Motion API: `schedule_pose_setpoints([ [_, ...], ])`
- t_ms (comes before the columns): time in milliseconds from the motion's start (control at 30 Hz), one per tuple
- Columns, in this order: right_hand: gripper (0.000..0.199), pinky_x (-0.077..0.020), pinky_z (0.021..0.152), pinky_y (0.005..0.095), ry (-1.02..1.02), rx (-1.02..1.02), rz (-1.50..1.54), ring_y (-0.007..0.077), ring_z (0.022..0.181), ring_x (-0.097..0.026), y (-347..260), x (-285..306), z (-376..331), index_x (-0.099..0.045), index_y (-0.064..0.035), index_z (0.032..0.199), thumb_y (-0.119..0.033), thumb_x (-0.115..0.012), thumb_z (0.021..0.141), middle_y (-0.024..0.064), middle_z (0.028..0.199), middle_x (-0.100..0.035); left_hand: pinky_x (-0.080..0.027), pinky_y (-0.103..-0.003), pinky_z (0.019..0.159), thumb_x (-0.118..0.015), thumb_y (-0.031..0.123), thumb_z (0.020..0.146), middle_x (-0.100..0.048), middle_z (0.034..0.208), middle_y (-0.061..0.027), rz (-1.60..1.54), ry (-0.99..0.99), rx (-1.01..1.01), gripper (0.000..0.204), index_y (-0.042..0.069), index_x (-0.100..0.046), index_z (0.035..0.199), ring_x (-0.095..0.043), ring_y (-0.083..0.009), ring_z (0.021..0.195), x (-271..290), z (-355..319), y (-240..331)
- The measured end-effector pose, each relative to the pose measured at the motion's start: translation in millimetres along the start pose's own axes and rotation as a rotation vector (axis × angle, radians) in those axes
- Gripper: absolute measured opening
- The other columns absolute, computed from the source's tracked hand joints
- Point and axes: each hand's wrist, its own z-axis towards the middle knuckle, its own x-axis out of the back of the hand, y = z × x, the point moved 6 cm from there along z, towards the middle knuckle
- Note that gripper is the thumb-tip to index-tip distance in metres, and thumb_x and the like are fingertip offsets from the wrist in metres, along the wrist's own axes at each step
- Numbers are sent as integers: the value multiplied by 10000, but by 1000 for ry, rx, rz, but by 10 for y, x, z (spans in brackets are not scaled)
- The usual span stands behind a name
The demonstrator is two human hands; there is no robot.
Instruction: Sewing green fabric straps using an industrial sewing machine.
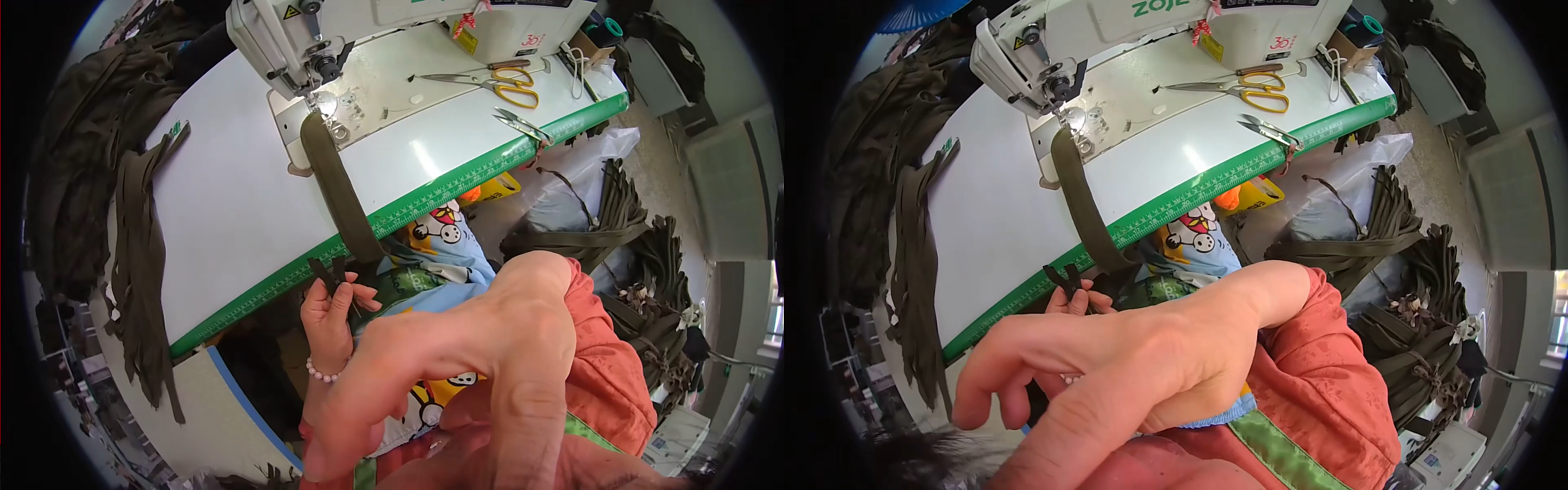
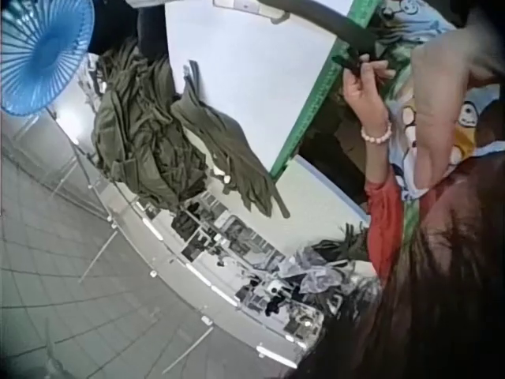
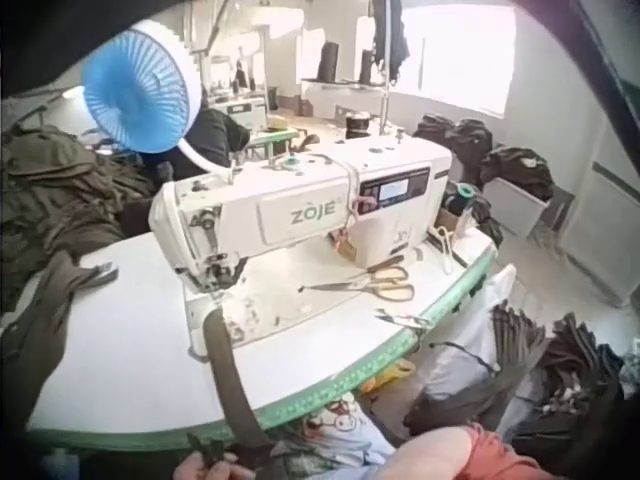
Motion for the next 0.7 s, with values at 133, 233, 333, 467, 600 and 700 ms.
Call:
schedule_pose_setpoints([
  [133,457,-402,886,359,-97,10,-42,268,1061,-480,-17,0,98,-552,-14,1284,33,-432,846,209,1333,-396,-535,-297,649,-550,135,981,-699,851,-145,-1,5,-50,195,-29,-592,1078,-664,-192,664,69,-28,30],
  [233,458,-395,874,379,-192,39,-103,283,1047,-486,-56,100,212,-547,-16,1291,20,-434,848,226,1316,-404,-537,-296,655,-552,138,981,-701,862,-150,1,-3,-54,201,-31,-588,1083,-668,-192,676,69,-22,21],
  [333,438,-403,870,385,-232,34,-94,291,1041,-500,44,141,220,-556,-16,1276,20,-449,853,227,1294,-430,-540,-297,662,-551,137,981,-702,872,-154,-7,-17,-78,204,-33,-586,1088,-671,-192,687,71,16,23],
  [467,356,-444,867,381,-231,-38,-30,304,1037,-549,207,144,126,-602,-11,1209,37,-504,870,212,1229,-526,-545,-299,670,-547,127,981,-704,887,-157,-26,-49,-111,203,-37,-582,1095,-675,-190,699,47,64,40],
  [600,347,-475,818,337,12,-29,-334,264,1007,-581,206,376,20,-561,3,1249,-19,-560,903,177,1194,-579,-551,-295,668,-539,111,981,-704,897,-156,-31,-41,-121,198,-41,-580,1102,-675,-184,699,88,44,68],
  [700,382,-469,769,281,464,-524,-754,159,944,-567,560,982,-414,-553,2,1252,-144,-649,911,131,1149,-593,-555,-288,662,-535,100,982,-703,901,-154,-47,-74,-131,191,-41,-583,1102,-674,-176,693,-2,90,81],
])
